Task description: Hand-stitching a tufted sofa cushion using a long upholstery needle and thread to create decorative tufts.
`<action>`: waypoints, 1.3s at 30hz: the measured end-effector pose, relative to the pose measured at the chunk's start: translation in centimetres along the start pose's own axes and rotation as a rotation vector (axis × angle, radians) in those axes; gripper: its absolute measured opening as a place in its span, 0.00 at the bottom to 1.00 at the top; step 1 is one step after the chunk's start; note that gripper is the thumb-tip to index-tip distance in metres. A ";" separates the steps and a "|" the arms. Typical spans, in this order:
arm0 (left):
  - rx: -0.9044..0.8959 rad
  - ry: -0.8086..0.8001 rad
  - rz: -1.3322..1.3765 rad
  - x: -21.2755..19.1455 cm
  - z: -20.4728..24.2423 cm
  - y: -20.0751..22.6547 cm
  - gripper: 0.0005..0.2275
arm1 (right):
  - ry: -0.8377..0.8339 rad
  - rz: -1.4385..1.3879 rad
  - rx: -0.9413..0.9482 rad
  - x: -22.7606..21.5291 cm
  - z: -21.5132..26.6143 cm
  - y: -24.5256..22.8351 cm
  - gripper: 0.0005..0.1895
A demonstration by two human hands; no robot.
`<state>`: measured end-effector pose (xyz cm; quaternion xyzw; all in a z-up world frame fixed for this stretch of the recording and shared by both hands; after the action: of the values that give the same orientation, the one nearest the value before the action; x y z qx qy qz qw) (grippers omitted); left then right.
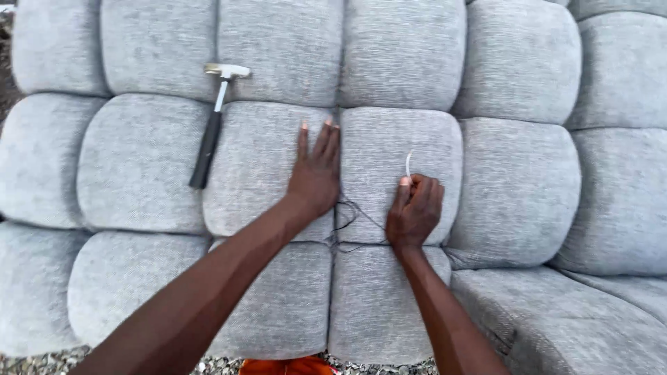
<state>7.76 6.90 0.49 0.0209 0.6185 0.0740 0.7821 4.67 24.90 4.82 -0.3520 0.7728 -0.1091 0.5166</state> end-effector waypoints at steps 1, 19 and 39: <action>-0.017 -0.001 0.000 -0.1 1.1 0.3 0.31 | -0.009 -0.011 -0.009 0.2 0.2 0.2 0.11; 0.055 0.393 0.596 1.1 21.5 4.2 0.22 | -0.248 -0.226 0.401 -5.0 6.4 -6.4 0.20; -0.372 0.696 0.492 1.8 18.6 -6.3 0.31 | -0.439 -0.217 0.333 -1.9 5.4 -12.3 0.16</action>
<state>26.75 2.02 2.28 0.0000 0.7971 0.3696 0.4776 15.10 18.27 10.38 -0.3581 0.5720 -0.2102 0.7074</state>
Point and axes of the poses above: each hand's wrist, its own z-axis away from the middle knuckle, its own x-axis out of the palm, y = z × x, the point moved 6 cm from there along -z, towards the middle knuckle, and after that the axes turned 5 degrees about y, right-handed, at the moved point
